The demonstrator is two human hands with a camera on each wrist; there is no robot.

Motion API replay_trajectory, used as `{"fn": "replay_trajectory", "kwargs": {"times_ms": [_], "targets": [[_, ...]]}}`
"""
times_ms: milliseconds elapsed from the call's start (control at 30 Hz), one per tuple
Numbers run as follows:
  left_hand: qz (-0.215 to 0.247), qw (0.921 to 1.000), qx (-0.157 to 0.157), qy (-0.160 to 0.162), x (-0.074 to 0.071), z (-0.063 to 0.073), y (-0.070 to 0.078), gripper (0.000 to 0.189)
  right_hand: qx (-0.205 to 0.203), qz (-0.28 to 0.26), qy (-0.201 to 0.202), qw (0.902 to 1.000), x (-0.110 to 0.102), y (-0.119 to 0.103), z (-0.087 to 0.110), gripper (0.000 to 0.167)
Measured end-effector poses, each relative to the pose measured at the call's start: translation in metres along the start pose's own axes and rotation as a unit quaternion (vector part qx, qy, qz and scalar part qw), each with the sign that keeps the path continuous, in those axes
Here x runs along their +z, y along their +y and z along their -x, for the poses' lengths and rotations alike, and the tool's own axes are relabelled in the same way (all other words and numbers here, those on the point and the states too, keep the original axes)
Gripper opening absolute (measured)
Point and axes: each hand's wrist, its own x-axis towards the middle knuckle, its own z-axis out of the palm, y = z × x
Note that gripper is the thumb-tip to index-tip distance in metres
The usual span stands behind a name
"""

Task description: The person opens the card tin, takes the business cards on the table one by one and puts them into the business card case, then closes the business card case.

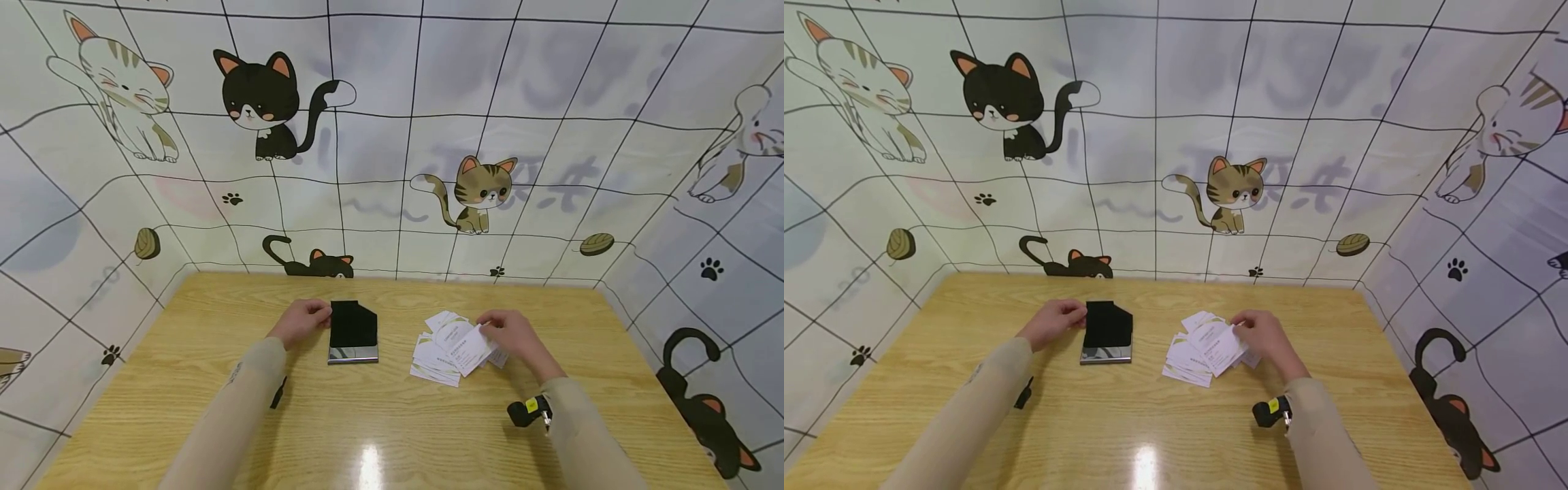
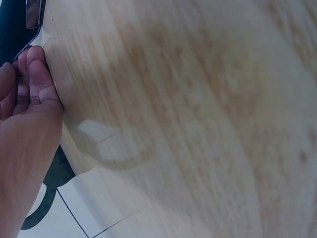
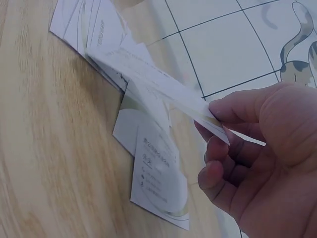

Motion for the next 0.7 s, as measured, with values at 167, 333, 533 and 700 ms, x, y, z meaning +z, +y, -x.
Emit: {"fn": "replay_trajectory", "kwargs": {"times_ms": [167, 333, 533, 700], "targets": [[0.008, 1.0000, -0.005, 0.000, 0.000, 0.000, 0.000, 0.021, 0.013, -0.028, 0.002, 0.9995, -0.003, -0.009, 0.003, 0.022], [0.013, 0.9999, -0.007, 0.002, 0.000, 0.000, -0.001, 0.020, 0.000, -0.074, 0.007, 0.9973, 0.000, -0.018, 0.005, 0.021], [0.003, 1.0000, -0.008, 0.003, 0.000, 0.000, -0.001, 0.022, -0.025, -0.121, 0.013, 0.9922, 0.008, -0.032, 0.007, 0.017], [-0.003, 1.0000, -0.005, 0.006, 0.001, 0.001, 0.000, 0.021, -0.037, -0.154, 0.009, 0.9873, 0.017, -0.043, 0.008, 0.017]]}}
